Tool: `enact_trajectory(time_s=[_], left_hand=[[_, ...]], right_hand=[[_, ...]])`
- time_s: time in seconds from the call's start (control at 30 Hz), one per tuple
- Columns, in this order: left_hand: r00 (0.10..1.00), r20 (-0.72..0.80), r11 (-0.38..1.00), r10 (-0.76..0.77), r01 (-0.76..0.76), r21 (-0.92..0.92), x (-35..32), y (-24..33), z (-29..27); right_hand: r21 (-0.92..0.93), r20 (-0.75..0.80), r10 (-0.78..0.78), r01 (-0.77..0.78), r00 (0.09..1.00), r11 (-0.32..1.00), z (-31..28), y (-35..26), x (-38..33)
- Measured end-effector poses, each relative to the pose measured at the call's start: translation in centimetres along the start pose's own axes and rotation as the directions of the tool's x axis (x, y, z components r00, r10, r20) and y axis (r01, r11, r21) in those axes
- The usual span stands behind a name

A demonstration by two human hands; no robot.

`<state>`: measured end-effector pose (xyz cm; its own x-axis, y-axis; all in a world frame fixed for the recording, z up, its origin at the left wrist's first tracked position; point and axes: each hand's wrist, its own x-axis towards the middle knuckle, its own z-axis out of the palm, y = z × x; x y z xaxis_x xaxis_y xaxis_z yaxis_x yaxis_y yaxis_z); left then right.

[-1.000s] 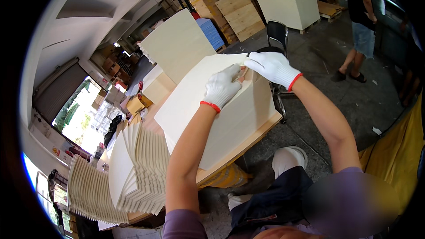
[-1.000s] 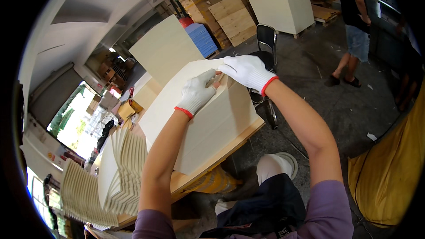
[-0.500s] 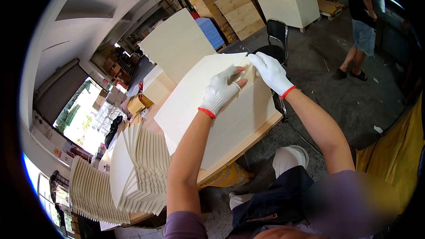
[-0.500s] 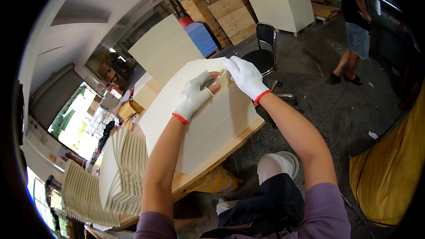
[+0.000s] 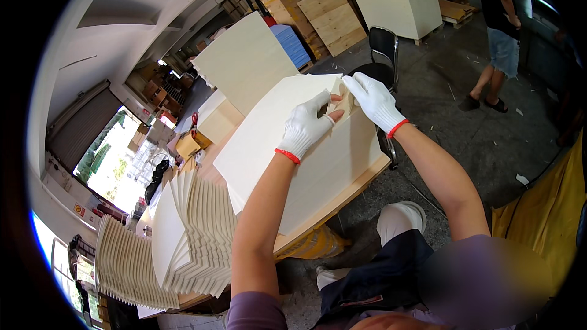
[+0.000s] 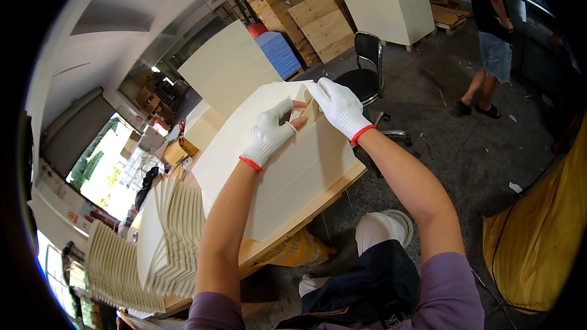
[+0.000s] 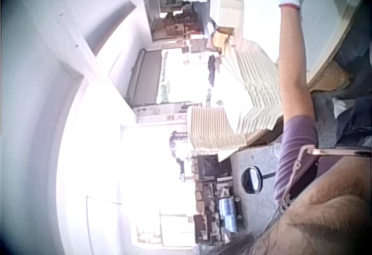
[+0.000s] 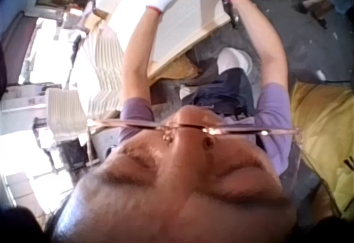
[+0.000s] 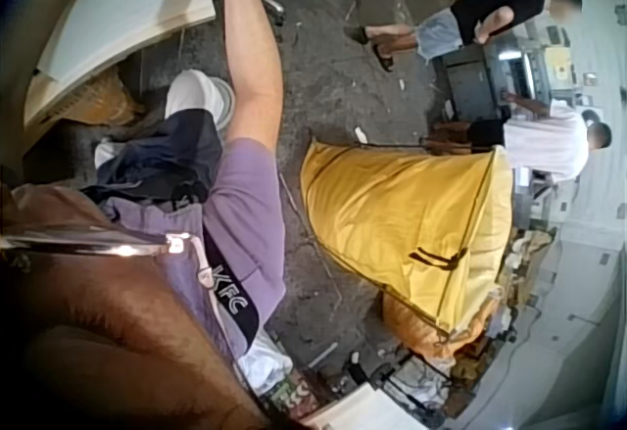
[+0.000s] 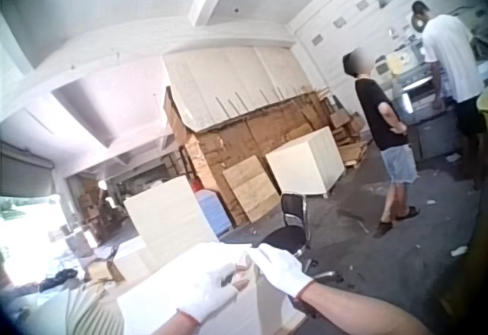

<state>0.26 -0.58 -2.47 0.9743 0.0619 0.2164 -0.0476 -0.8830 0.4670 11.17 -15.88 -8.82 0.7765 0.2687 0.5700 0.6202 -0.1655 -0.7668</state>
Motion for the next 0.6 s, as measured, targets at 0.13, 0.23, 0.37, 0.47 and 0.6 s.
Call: enact_trajectory(time_s=[0.13, 0.23, 0.37, 0.47, 0.6], left_hand=[[1.0, -0.02, 1.0, 0.024, -0.024, 0.007, -0.1, 0.1, 0.0], [0.999, -0.011, 0.999, 0.031, -0.031, -0.019, -0.1, 0.0, 0.0], [0.996, -0.085, 0.995, 0.03, -0.038, -0.097, -0.6, 0.3, -0.2], [0.999, -0.027, 1.0, 0.029, -0.029, -0.002, -0.1, 0.0, 0.0], [1.0, 0.007, 1.0, 0.013, -0.013, 0.018, 0.0, 0.2, 0.2]], right_hand=[[0.011, 0.002, 0.003, -0.003, 1.0, 1.0, 0.0, 0.2, 0.0], [0.018, 0.002, 0.012, -0.012, 1.0, 1.0, 0.0, 0.2, 0.0], [0.019, 0.046, 0.078, -0.079, 0.996, 0.997, -0.7, -1.4, -0.5], [0.029, 0.03, 0.05, -0.05, 0.998, 0.998, -0.4, -0.5, -0.2], [0.018, 0.006, 0.018, -0.018, 1.0, 1.0, -0.1, 0.3, 0.0]])
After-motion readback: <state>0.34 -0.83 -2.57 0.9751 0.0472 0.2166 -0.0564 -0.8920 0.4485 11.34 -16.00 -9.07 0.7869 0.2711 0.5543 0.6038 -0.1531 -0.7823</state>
